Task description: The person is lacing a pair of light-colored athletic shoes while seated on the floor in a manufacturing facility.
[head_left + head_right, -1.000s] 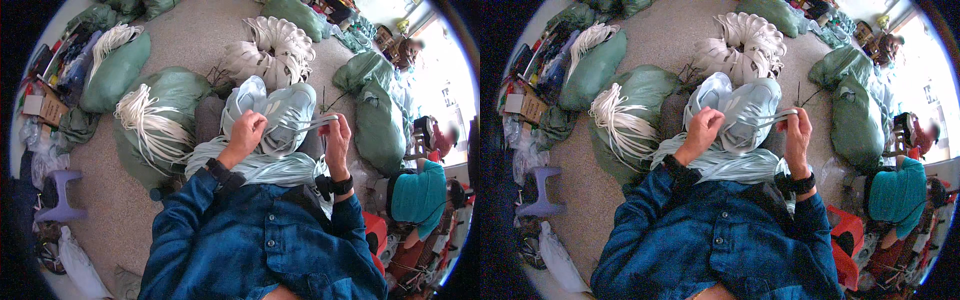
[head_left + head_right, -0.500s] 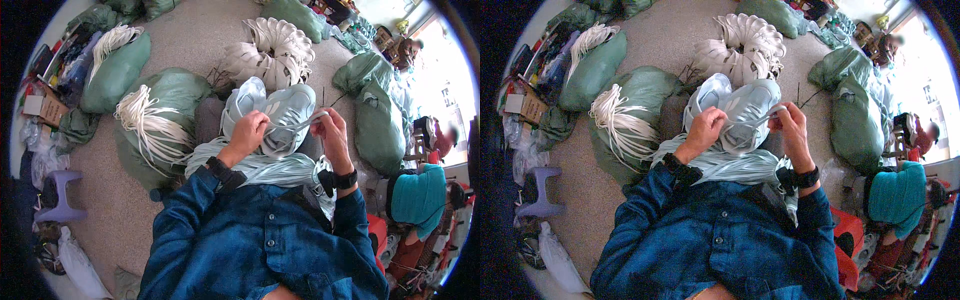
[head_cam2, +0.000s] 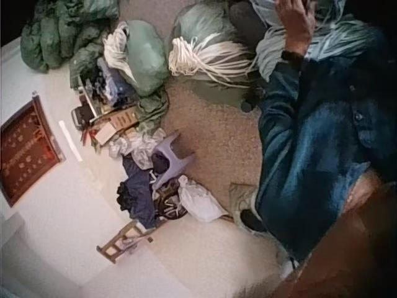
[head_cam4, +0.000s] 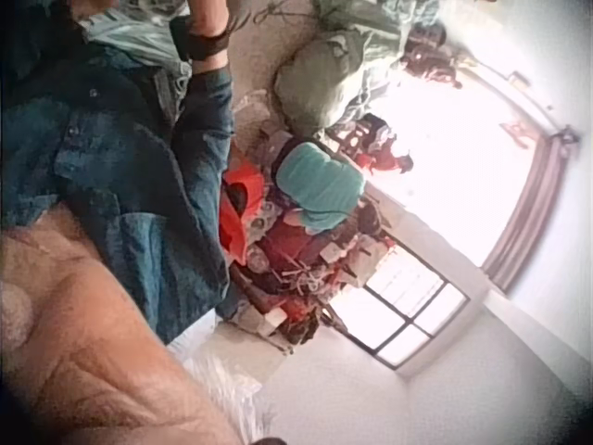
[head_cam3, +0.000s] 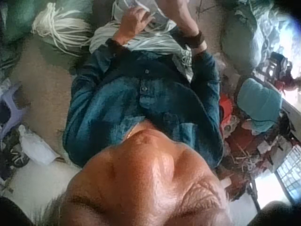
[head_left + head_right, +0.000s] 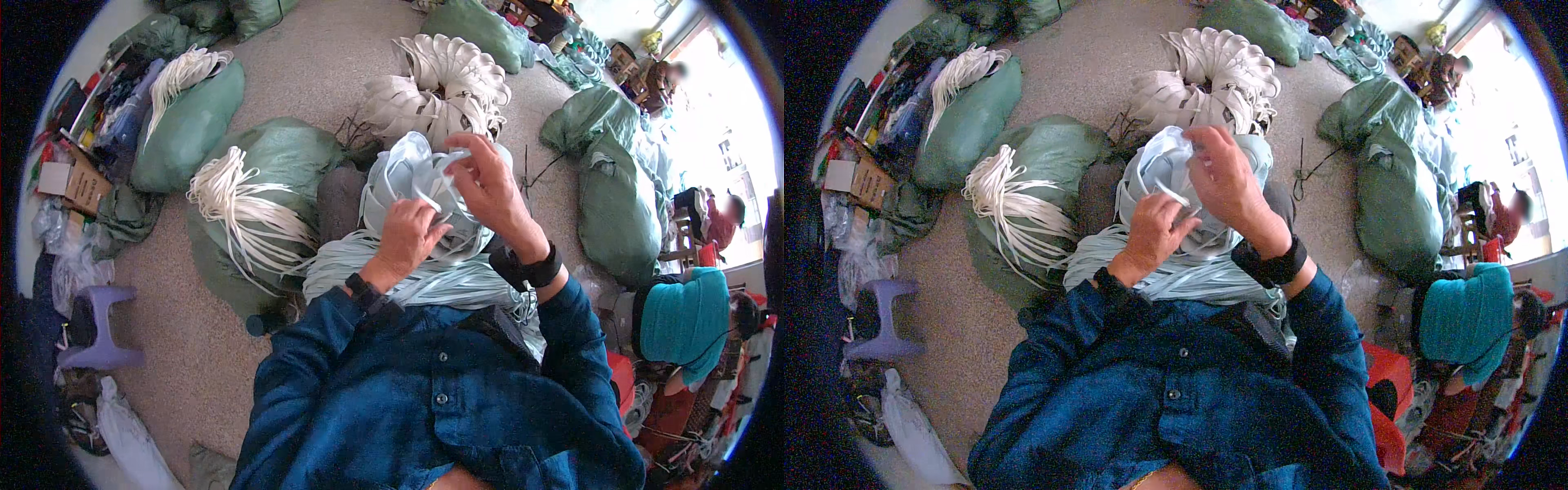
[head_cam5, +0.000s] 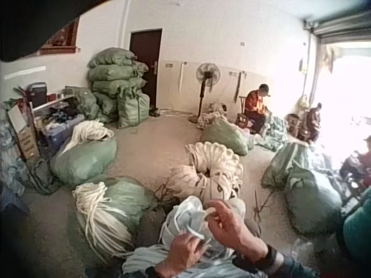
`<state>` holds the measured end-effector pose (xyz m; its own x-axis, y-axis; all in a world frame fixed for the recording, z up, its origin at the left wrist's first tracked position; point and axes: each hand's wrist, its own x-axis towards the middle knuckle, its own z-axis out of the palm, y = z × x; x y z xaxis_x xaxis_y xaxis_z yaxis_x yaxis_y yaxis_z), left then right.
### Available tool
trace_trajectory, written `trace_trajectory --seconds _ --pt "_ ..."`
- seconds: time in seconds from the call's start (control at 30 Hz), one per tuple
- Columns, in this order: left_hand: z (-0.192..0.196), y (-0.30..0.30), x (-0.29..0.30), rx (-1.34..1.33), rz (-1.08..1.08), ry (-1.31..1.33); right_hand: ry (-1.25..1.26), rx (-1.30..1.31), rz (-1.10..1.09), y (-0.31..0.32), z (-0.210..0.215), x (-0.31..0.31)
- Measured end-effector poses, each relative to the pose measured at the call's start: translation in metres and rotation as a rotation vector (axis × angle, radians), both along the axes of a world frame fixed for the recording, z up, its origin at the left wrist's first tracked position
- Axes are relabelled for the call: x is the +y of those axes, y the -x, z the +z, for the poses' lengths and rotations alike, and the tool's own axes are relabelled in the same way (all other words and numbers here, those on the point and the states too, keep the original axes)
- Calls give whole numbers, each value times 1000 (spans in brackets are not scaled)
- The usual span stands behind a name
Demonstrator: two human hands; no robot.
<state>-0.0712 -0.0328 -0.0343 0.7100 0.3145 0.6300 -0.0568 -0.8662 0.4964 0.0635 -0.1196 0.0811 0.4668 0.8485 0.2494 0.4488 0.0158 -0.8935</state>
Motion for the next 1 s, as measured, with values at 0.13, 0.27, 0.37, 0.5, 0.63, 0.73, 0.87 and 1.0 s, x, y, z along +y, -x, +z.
trace_trajectory --seconds 0.13,0.27,0.37,0.5,0.63,0.73,0.87,1.0 --pt "-11 -1 -3 -1 79 -147 -138 -499 -174 8 -1 -13" --pt "-20 -4 -1 2 99 -184 274 -534 9 19 -38 -43" --pt "-20 -6 -1 -4 101 -87 289 -516 -19 22 -59 -51" --pt "-20 -9 1 -82 52 194 136 -481 -68 21 -77 -47" --pt "-16 -7 -2 -99 14 444 279 -444 -84 27 -75 -36" --pt "-11 -7 -5 -157 -26 555 214 -425 -184 22 -84 -33" --pt "-13 -1 -1 -123 -12 561 239 -416 -78 22 -67 -56" --pt "-13 1 -1 -164 -26 561 585 -435 118 -4 -36 -134"
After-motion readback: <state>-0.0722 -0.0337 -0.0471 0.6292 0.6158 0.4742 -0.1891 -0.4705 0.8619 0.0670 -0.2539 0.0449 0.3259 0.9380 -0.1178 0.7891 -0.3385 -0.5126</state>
